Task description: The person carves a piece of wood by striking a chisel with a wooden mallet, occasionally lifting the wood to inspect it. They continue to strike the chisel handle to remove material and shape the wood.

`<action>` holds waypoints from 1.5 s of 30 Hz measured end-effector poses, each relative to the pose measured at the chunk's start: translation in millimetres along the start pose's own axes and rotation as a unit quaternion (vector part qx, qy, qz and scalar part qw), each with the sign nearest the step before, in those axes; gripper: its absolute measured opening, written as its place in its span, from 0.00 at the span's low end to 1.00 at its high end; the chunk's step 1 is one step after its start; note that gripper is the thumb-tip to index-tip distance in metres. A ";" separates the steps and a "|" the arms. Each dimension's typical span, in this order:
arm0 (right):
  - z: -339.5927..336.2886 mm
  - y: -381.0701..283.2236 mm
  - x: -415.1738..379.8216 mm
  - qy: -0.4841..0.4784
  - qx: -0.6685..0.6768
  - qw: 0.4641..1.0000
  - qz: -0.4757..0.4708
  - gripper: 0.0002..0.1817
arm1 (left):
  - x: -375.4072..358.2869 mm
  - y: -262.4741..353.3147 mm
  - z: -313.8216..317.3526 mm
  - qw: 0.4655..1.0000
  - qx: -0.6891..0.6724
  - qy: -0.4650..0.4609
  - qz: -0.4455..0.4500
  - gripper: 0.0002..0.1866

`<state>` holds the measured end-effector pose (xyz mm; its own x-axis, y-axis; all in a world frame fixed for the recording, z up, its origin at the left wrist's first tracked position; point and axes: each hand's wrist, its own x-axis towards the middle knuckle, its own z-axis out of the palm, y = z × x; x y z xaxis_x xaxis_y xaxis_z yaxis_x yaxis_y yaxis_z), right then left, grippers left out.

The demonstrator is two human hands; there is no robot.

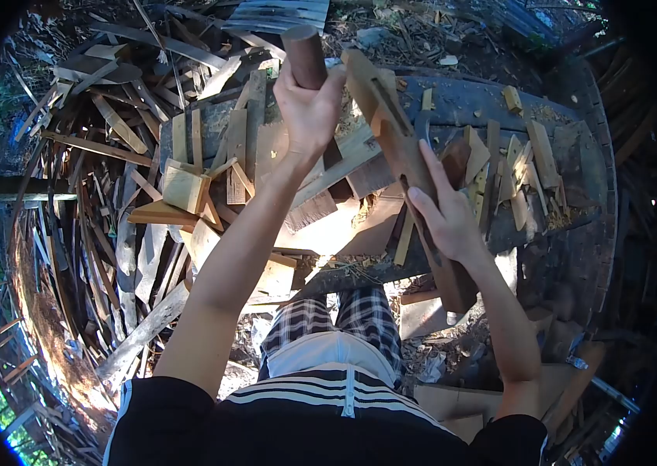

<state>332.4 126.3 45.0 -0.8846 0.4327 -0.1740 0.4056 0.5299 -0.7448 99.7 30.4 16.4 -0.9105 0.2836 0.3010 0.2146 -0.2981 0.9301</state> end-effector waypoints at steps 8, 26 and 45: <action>54.9 45.2 -1.1 0.030 -0.153 0.987 -0.049 0.40 | 18.7 0.3 -3.3 0.992 -0.082 -0.010 -0.096 0.08; 61.0 46.5 -7.1 0.054 -0.125 0.989 -0.058 0.42 | 80.6 -37.7 -21.0 0.941 -0.200 -0.037 -0.271 0.10; 73.7 51.3 -10.2 0.076 -0.157 0.983 -0.057 0.42 | 49.9 -19.7 -4.7 0.990 -0.064 0.002 -0.125 0.09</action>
<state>345.3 95.3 -38.9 -0.8935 0.4489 0.0142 0.3784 0.7694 -0.5146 48.3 46.1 12.1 -0.9313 0.3585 0.0639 -0.0633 -0.3323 0.9411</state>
